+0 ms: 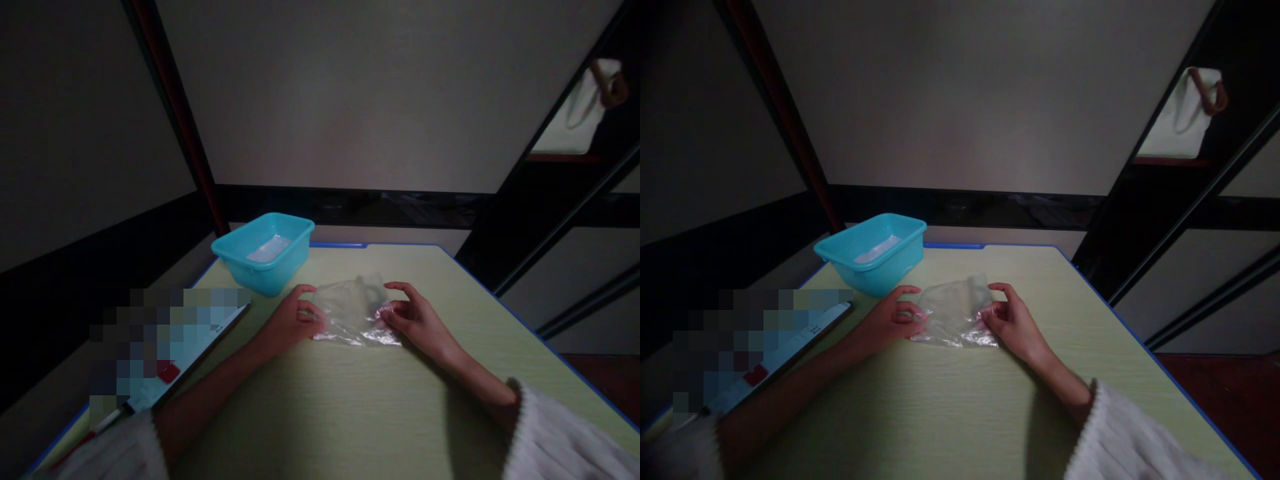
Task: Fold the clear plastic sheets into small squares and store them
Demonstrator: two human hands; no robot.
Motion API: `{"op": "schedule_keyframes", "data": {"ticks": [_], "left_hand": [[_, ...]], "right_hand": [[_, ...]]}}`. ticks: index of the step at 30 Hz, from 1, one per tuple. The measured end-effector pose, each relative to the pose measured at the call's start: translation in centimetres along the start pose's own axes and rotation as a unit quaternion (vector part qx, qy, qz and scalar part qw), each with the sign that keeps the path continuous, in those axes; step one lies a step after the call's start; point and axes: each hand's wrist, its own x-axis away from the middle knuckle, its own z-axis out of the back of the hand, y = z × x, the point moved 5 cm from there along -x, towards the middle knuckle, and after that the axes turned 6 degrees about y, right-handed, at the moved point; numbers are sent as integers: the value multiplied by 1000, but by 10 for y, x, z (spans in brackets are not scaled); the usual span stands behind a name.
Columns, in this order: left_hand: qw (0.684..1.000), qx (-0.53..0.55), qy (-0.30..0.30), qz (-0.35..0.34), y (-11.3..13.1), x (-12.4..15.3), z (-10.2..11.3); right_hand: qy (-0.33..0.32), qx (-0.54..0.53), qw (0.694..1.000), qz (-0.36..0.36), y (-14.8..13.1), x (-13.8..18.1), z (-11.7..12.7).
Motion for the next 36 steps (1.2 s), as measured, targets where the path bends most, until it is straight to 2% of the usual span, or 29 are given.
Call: {"op": "schedule_keyframes", "data": {"ticks": [6,12,18,25,36], "left_hand": [[1000,25,-12,-11,3,2,1],[999,1,-37,-30,1,2,3],[997,-18,-76,-21,0,10,-5],[994,-73,-69,-50,3,15,-12],[994,-63,-60,-73,4,14,-14]], "right_hand": [[7,4,1000,3,-1,0,0],[5,-6,1000,3,0,1,-1],[3,-11,1000,5,-1,2,-3],[-12,-5,1000,21,-4,3,-6],[-26,3,999,26,-5,6,-7]]}}
